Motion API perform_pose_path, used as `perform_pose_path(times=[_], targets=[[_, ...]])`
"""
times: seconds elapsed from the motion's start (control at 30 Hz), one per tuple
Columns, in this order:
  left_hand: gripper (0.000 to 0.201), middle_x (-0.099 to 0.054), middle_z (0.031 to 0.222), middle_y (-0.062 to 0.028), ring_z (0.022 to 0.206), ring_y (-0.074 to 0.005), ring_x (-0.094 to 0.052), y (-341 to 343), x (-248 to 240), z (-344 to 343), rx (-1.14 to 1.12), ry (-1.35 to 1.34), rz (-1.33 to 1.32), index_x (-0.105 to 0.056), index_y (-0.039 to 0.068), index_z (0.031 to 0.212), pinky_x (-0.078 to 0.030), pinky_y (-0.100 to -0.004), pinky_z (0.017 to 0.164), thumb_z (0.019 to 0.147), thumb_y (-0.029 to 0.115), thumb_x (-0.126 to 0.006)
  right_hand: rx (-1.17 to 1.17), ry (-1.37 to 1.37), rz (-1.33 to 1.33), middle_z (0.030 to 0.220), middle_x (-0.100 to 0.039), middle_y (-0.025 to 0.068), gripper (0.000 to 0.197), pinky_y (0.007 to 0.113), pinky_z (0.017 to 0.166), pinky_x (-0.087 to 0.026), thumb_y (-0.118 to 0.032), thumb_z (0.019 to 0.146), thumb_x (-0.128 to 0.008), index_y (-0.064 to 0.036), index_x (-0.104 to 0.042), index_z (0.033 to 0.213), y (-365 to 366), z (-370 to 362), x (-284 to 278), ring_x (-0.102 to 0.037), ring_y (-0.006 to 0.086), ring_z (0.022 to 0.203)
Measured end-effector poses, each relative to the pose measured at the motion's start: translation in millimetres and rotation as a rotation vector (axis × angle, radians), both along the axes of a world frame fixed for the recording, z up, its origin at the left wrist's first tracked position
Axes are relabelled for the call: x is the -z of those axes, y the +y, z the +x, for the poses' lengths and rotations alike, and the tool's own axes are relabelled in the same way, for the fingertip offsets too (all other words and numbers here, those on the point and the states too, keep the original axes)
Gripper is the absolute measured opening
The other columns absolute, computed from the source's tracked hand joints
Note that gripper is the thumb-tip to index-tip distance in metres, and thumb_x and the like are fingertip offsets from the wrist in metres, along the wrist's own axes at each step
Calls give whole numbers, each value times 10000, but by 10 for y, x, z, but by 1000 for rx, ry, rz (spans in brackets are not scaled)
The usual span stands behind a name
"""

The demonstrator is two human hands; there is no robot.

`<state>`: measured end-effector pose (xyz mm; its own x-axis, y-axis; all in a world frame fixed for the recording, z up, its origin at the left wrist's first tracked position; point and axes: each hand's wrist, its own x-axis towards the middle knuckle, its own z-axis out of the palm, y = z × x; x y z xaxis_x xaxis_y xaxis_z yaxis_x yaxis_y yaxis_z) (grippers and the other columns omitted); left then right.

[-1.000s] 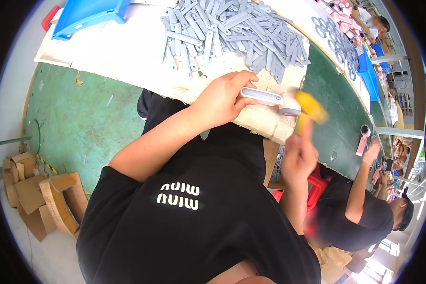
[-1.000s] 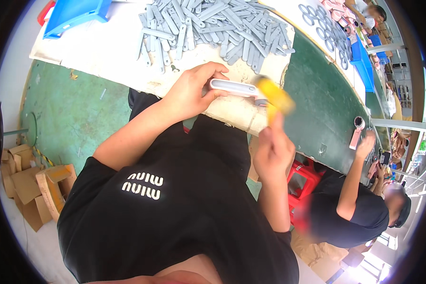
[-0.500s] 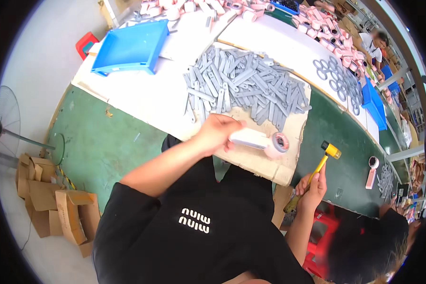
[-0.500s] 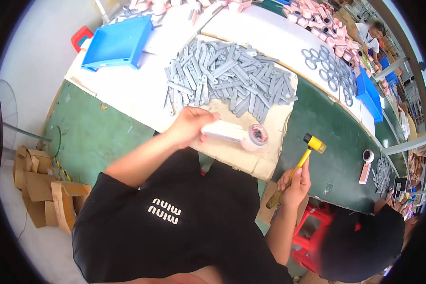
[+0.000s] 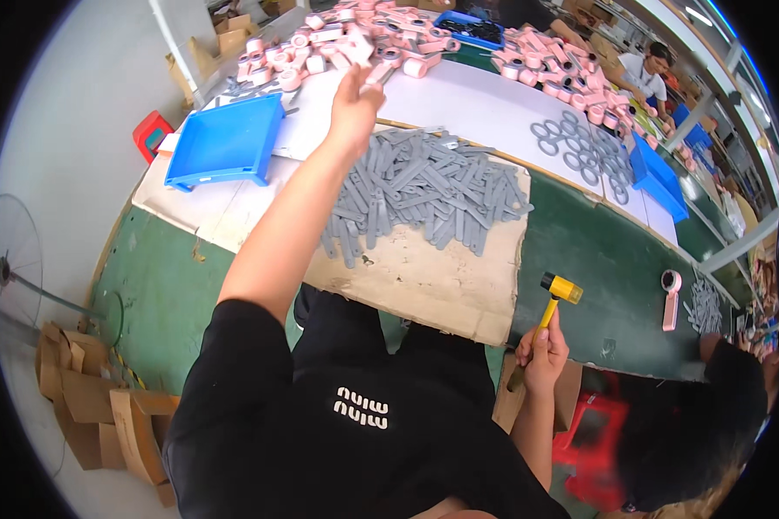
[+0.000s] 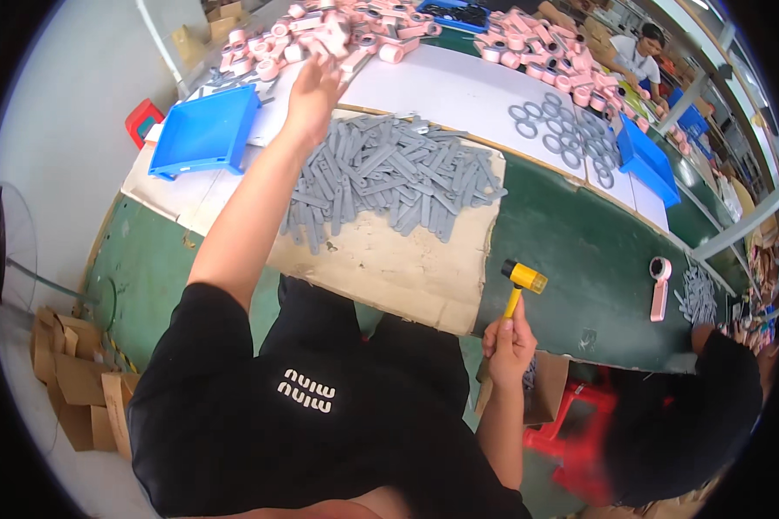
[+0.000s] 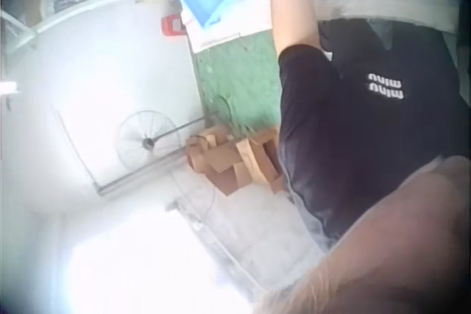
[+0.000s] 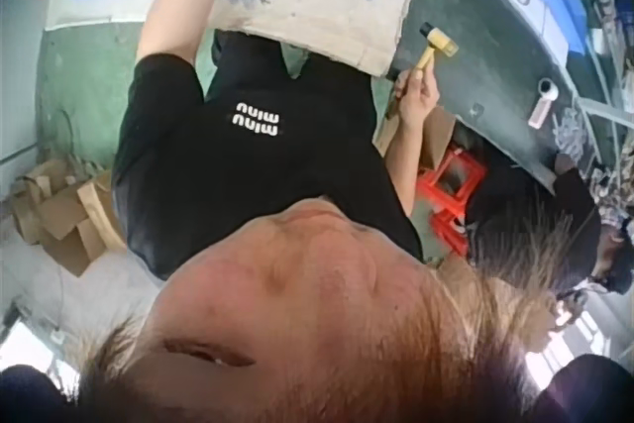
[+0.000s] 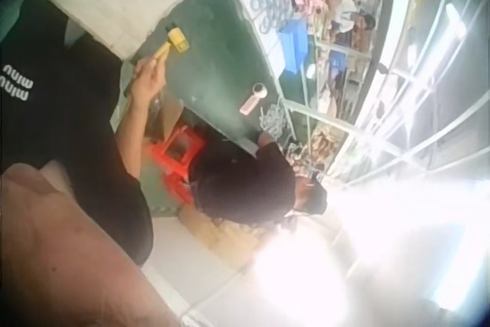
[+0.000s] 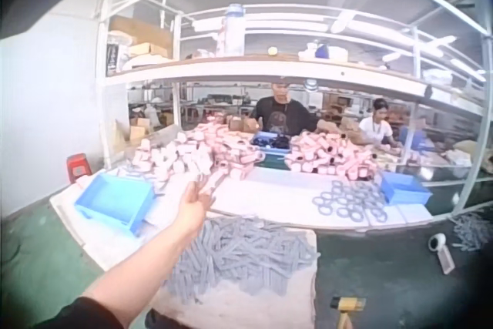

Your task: Using a small yellow hammer to assemble small gray components on a workbench.

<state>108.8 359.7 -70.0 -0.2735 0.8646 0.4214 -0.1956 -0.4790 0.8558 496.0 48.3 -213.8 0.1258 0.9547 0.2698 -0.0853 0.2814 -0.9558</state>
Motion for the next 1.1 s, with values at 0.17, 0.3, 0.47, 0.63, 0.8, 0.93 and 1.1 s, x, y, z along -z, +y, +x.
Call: perform_pose_path(times=[0.17, 0.3, 0.47, 0.63, 0.8, 0.93, 1.1], targets=[[298, -720, 1122, -100, 976, -224, -709, -1430, 560, 371, 695, 141, -195, -616, 20, 1327, -581, -374, 851, 1089, 200, -623, 160, -56, -191, 648, -486, -36, 547, 213, 441, -363, -181, 1094, -564, -87, -429, 1615, -108, 92, -151, -433, 48, 484], [283, -745, 1122, -191, 1024, -306, -722, -2474, 727, -37, 1237, 395, -59, -695, -67, 1172, -577, -412, 904, 1010, 164, -707, 561, -722, -160, 742, -665, 112, 286, 386, 624, -498, -192, 1047, -637, 12, -716, 1231, 116, 798, -362, -645, 210, 662], [369, -722, 1051, -283, 946, -370, -722, -2946, 1103, -524, 1184, 14, -189, -691, -110, 1161, -586, -427, 816, 1007, 226, -708, 1148, -1303, -299, 1049, -681, 325, 324, 549, 817, -584, -205, 920, -684, 52, -673, 1117, 550, 2510, -311, -708, 492, 939], [180, -560, 879, -60, 812, -204, -545, -2859, 936, -690, 452, -302, -174, -635, 14, 1078, -451, -364, 775, 1031, 188, -638, 1070, -1348, -482, 1060, -778, 223, 560, 452, 831, -587, -518, 989, -576, -39, -756, 1216, 649, 4274, -229, -746, 394, 969], [95, -686, 921, -41, 797, -117, -629, -2560, 1275, -816, -69, 147, -108, -691, -13, 1111, -526, -279, 742, 1027, 22, -662, 848, -1240, -553, 980, -792, 144, 440, 385, 792, -566, -363, 966, -746, -35, -758, 1259, 486, 4911, -321, -746, 239, 844], [286, -680, 981, -119, 801, -211, -675, -2587, 1013, -833, -411, 858, 5, -714, 25, 1162, -540, -328, 763, 900, -73, -655, 863, -910, -458, 882, -774, 76, 492, 317, 467, -444, -494, 970, -729, -105, -778, 1268, 963, 3541, -293, -594, 160, 501], [472, -599, 1181, -143, 996, -354, -654, -2304, 981, -996, -296, 1167, -75, -729, 66, 1268, -538, -472, 862, 810, -20, -659, 560, -139, -233, 839, -659, 7, 255, 219, 363, -277, -292, 1060, -684, -91, -685, 1218, 458, 2154, -869, -349, 34, 407]])
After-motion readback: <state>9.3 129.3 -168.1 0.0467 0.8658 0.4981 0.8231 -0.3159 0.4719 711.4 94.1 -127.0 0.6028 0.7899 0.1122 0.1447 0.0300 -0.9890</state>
